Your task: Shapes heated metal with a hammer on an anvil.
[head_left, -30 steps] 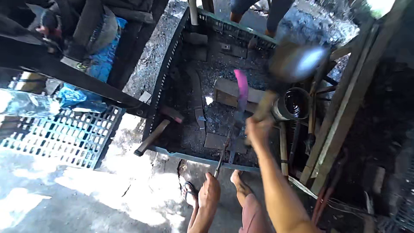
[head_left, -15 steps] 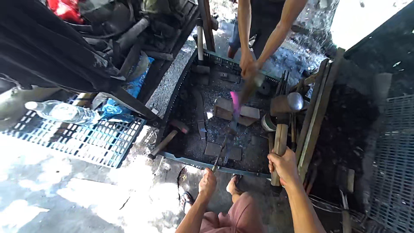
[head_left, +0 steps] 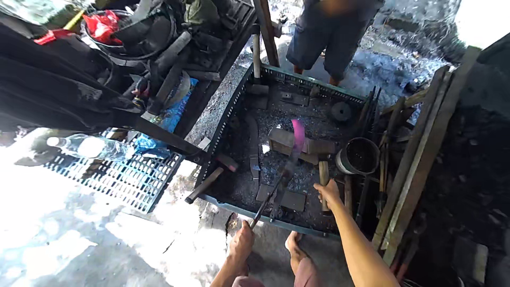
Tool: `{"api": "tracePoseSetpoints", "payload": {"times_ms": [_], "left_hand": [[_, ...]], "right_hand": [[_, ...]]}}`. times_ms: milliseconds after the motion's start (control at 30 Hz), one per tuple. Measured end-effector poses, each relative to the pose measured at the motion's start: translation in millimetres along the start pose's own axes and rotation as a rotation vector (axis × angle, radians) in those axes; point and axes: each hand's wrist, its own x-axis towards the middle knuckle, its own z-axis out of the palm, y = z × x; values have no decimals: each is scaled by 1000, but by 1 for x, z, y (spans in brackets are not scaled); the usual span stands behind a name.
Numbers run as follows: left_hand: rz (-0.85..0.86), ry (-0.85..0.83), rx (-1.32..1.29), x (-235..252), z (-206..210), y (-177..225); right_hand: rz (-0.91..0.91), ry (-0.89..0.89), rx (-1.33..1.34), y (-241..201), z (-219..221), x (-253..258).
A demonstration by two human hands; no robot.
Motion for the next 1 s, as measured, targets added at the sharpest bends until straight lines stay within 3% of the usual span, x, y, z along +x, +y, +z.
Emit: {"api": "tracePoseSetpoints", "payload": {"times_ms": [67,200,333,433,567,633,733,867,1000], "left_hand": [[24,20,-7,4,-3,-2],[58,13,-1,1,-12,-6],[161,-30,-8,-1,-29,-19],[219,-34,-4,8,-41,-31],[328,-38,61,17,-67,-43],[423,-38,65,21,-82,-47],[524,0,-3,37,-86,-53],[370,-2,50,25,-67,-47],[276,0,96,25,-64,-39]], "right_hand": [[36,102,-216,-7,-28,-11],[102,65,-25,-12,-66,-89],[15,129,162,-21,-92,-216],[-149,209,246,-50,-117,-323],[-573,250,378,-85,-153,-428],[-706,317,347,-101,-162,-454],[-703,670,304,-126,-152,-474],[-829,673,354,-152,-152,-476],[-979,645,306,-186,-185,-459]]}}
